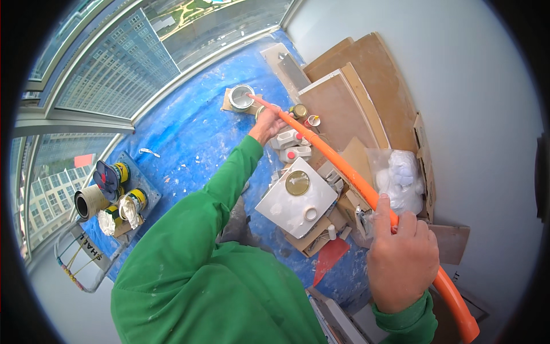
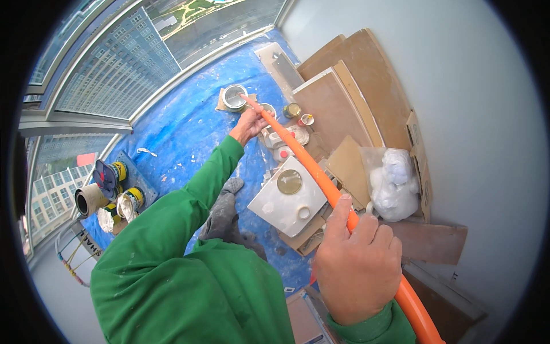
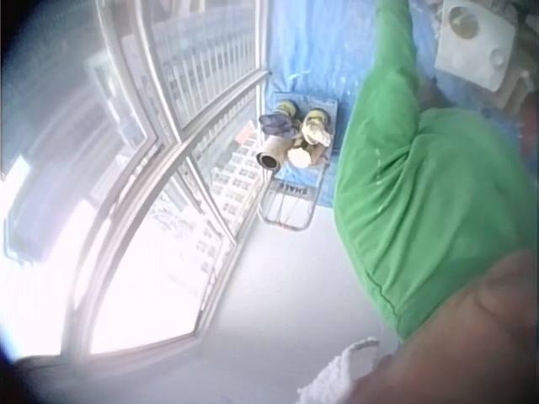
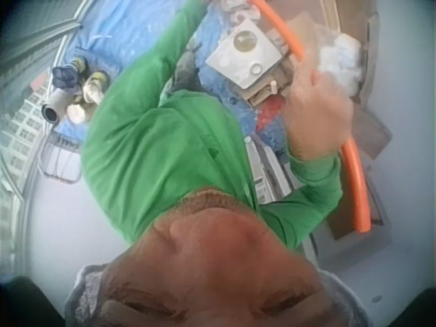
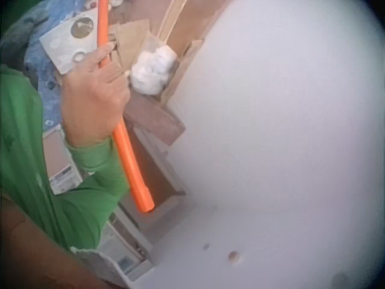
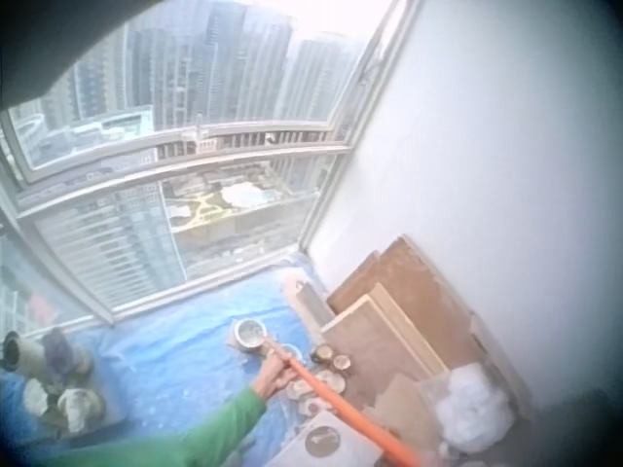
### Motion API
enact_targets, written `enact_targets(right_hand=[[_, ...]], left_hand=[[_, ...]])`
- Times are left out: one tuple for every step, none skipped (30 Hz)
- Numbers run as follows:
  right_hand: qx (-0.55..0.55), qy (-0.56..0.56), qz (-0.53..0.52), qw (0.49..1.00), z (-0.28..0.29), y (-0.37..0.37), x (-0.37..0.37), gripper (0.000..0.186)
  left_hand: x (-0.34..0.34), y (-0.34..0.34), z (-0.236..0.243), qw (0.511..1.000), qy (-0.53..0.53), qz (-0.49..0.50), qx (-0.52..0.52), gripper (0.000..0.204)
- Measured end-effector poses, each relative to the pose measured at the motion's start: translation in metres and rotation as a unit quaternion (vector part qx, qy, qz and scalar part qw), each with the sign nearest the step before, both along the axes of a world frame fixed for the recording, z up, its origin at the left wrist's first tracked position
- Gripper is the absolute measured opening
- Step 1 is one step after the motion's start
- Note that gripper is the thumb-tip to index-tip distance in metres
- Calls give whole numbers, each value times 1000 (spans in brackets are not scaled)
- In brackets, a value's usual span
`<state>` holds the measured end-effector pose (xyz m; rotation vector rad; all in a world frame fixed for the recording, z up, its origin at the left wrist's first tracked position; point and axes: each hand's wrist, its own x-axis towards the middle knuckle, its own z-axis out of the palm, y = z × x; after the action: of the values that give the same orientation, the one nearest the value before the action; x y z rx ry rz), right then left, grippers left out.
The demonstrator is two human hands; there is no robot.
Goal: The person paints the ceiling using a paint roller attached to a long orange extension pole. They repeatedly roll the ceiling surface and dip the roller into a paint can on the floor to reload it with paint.
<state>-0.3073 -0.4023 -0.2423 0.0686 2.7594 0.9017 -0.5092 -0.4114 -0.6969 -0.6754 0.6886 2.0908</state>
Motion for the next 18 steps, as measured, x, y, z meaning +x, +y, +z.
enact_targets(right_hand=[[1, 3, -11, 1000, 2, 0, 3, 29], [1, 8, 1, 1000, -3, 0, 4, 29], [3, 14, 16, 1000, -13, 0, 5, 29], [5, 19, 35, 999, -22, 0, 5, 29], [-4, 12, 29, 999, -29, -2, 6, 29], [-12, 6, 23, 1000, -34, -5, 8, 29], [-21, -1, 17, 1000, -37, -5, 11, 28], [-22, -7, 11, 1000, -34, -4, 11, 28], [-23, -14, 5, 1000, -28, -2, 13, 27], [-24, -20, 0, 999, -22, -1, 15, 27], [-15, -11, 0, 1000, -13, -3, 14, 27], [-7, -4, 2, 1000, -3, -5, 13, 27], [1, 3, 4, 1000, 1, -8, 10, 27], [-5, 7, 8, 1000, -1, -8, 10, 26], [-12, 11, 12, 1000, -7, -7, 10, 26], [-19, 15, 16, 1000, -12, -8, 9, 26], [-21, 7, 16, 1000, -21, -8, 12, 26], [-24, -1, 15, 1000, -30, -9, 15, 26]], left_hand=[[1, 0, 3, 1000, 8, -8, 6, 19], [-1, 2, 3, 1000, 10, -2, -20, 20], [0, 0, -12, 1000, -1, -1, -12, 21], [2, -7, -40, 1000, -12, 4, -3, 22], [1, -11, -45, 1000, -23, 3, 2, 24], [11, -12, -48, 998, -65, -3, -2, 27], [17, -10, -51, 998, -56, -4, -6, 28], [26, -8, -45, 999, -49, -8, -10, 29], [33, -7, -39, 999, -42, -12, -14, 30], [36, -8, -34, 999, -33, -15, -19, 31], [32, -6, -23, 999, -34, -21, -15, 32], [27, -5, -16, 999, -37, -25, -14, 32], [22, -4, -10, 999, -41, -29, -13, 32], [17, -3, -12, 998, -47, -34, -27, 31], [15, -5, -15, 998, -38, -30, -36, 31], [14, -9, -19, 998, -30, -25, -45, 31], [13, -11, -26, 998, -21, -21, -53, 31], [14, -11, -33, 997, -38, -17, -58, 25]])
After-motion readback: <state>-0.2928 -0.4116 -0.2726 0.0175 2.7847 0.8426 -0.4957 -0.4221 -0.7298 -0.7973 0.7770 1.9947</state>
